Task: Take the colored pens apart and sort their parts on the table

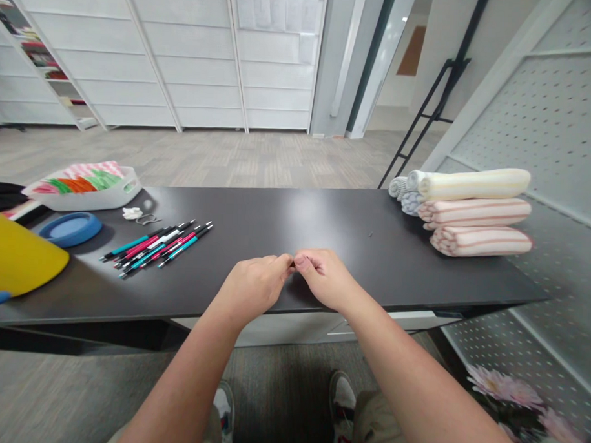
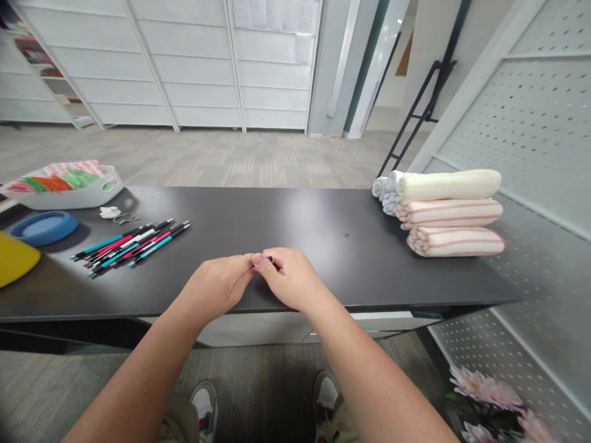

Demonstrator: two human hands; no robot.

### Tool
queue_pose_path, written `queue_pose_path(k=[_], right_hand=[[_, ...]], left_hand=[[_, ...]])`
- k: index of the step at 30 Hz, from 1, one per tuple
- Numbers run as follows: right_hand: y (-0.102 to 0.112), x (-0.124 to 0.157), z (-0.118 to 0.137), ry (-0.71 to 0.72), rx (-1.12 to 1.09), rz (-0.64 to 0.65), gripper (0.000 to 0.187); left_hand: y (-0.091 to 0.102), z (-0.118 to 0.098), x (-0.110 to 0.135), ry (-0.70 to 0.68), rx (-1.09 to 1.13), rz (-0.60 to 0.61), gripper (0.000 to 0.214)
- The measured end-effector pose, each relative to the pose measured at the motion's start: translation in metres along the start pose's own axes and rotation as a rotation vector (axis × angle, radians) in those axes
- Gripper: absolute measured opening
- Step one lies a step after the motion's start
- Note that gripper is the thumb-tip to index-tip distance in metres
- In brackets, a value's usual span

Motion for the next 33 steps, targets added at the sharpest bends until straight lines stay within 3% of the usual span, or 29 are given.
queue_pose_path(k=[10, 15, 18, 22, 27, 33], right_hand=[[-0.001, 0.002, -0.002, -0.098, 0.067, -0.116, 0.068], [0.027, 0.003, -0.033, -0.352, -0.099, -0.392, 0.075], [0.037, 0.005, -0.044, -0.383, -0.138, -0.469, 0.075], [0.034, 0.004, -0.034, -0.360, 0.060, -0.409, 0.071], [0.022, -0.001, -0.019, -0.341, 0.360, -0.261, 0.037], [0.017, -0.002, -0.021, -0.343, 0.466, -0.202, 0.028]], left_hand=[[0.001, -0.002, -0.001, 0.042, -0.078, -0.001, 0.027], [0.006, 0.019, 0.009, 0.215, -0.108, -0.020, 0.036], [0.010, 0.029, 0.014, 0.276, -0.123, -0.039, 0.038], [0.009, 0.027, 0.013, 0.265, -0.133, -0.028, 0.037], [0.007, 0.021, 0.008, 0.237, -0.145, -0.005, 0.036], [0.009, 0.021, 0.006, 0.232, -0.165, 0.018, 0.036]])
Point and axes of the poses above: each hand's wrist, its own x-axis away from the middle knuckle, its own y-axis out of the back of the hand, z = x × y, the point moved 3 cm from there along -x, towards the middle knuckle, and after that the axes turned 2 degrees about -x, right-handed, at the moved point
